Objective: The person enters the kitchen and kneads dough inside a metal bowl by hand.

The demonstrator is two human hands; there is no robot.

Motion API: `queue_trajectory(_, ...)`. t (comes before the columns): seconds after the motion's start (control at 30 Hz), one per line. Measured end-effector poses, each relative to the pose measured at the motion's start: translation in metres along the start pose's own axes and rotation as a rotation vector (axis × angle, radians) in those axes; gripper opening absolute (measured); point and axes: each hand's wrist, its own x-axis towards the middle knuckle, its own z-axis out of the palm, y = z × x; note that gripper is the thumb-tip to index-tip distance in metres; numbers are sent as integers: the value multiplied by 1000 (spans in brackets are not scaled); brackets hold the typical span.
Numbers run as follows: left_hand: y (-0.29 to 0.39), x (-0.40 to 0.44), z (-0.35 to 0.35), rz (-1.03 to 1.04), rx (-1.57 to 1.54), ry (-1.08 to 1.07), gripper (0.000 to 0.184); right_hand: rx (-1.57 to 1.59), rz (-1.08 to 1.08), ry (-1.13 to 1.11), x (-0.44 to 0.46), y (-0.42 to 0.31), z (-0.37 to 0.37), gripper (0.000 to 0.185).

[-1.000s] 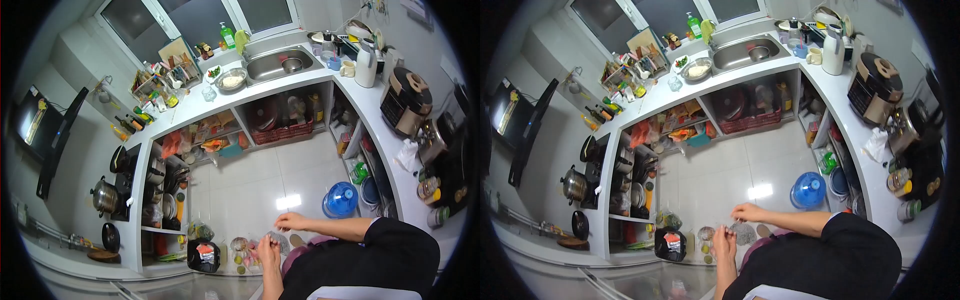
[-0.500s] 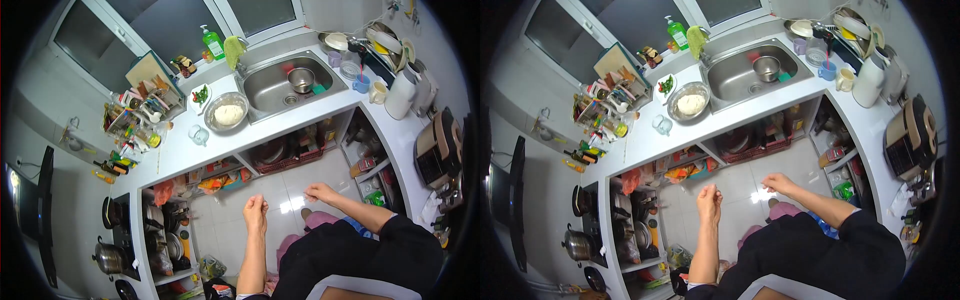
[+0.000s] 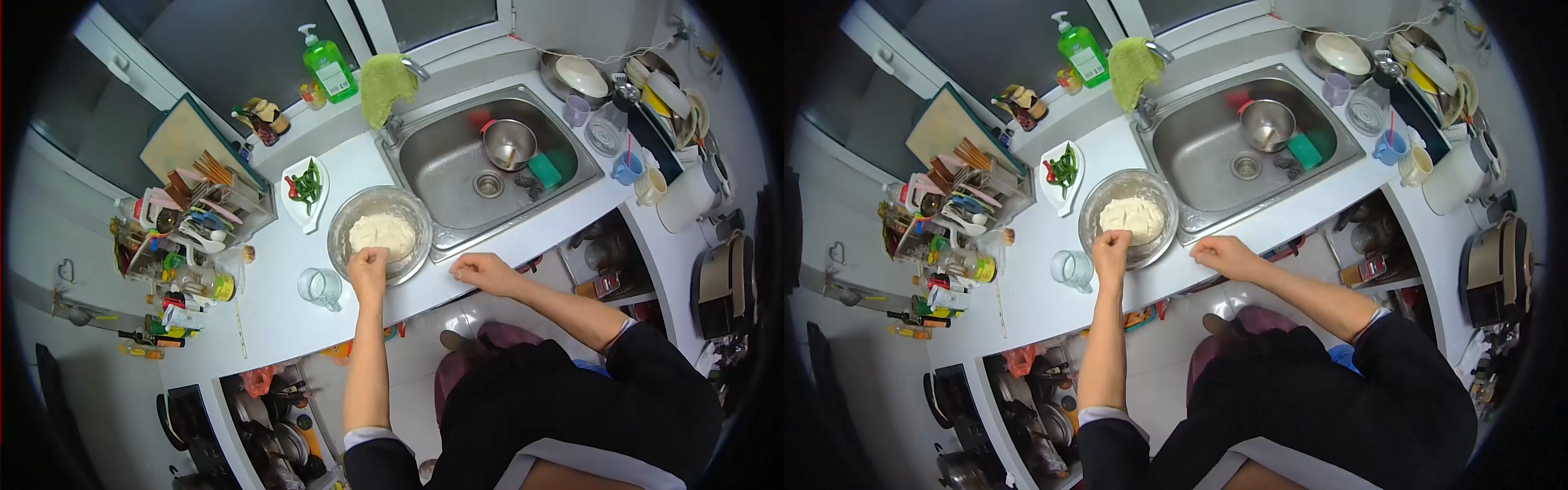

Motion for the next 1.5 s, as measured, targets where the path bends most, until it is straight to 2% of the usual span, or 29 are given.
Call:
queue_trajectory(0.03,-1,15,0,203,248,40,19,-103,-55,16,14,-10,1,24)
queue_trajectory(0.1,-10,36,5,149,293,54,21,-168,-58,34,51,-17,6,23)
queue_trajectory(0.17,-29,58,13,231,404,86,25,-366,-234,40,92,-27,9,21)
queue_trajectory(0.2,-32,65,16,218,403,80,25,-375,-322,43,113,-24,13,19)
queue_trajectory(0.3,-41,75,19,148,420,53,30,-404,-350,-4,170,-26,25,20)
queue_trajectory(0.37,-45,79,26,67,320,54,41,-411,-385,-42,206,-22,33,22)
queue_trajectory(0.4,-45,76,29,28,274,52,54,-423,-424,-59,218,-18,36,23)
queue_trajectory(0.43,-46,68,29,6,283,55,54,-413,-416,-80,222,-16,42,23)
queue_trajectory(0.5,-50,62,35,48,269,94,51,-403,-433,-136,240,-8,48,29)
queue_trajectory(0.53,-41,56,32,40,437,49,46,-401,-433,-169,252,-1,49,29)
queue_trajectory(0.63,-33,50,18,83,545,-55,39,-532,-342,-320,247,35,56,35)
queue_trajectory(0.7,-31,51,20,4,552,-74,39,-538,-649,-191,245,53,62,35)
queue_trajectory(0.73,-32,60,23,-57,551,-94,38,-541,-659,-191,251,56,61,35)
queue_trajectory(0.83,-31,65,23,-49,558,-75,39,-445,-635,-153,253,43,56,29)
queue_trajectory(0.87,-33,65,24,-50,560,-76,39,-439,-511,-235,258,38,51,27)
queue_trajectory(0.9,-33,64,26,-23,559,-24,35,-430,-389,-316,262,34,49,25)
queue_trajectory(0.93,-33,64,27,5,559,30,31,-429,-392,-317,263,36,52,25)
queue_trajectory(1.0,-31,62,26,9,522,82,25,-410,-449,-166,267,35,59,23)
queue_trajectory(1.13,-26,57,25,74,370,177,12,-462,-511,-184,276,28,64,22)
queue_trajectory(1.27,-11,11,7,136,371,216,10,-555,-708,-272,287,26,73,25)
queue_trajectory(1.33,-5,-25,11,-52,255,364,18,-559,-770,-344,291,27,80,27)
queue_trajectory(1.37,-2,-33,18,-58,257,369,18,-614,-767,-363,290,27,84,29)
queue_trajectory(1.43,6,-49,34,-491,-173,625,41,-665,-764,-400,287,20,90,32)
queue_trajectory(1.47,0,-51,43,-623,-321,644,58,-721,-710,-414,288,17,93,35)
queue_trajectory(1.5,-6,-50,49,-633,-324,661,58,-778,-660,-428,289,12,95,38)
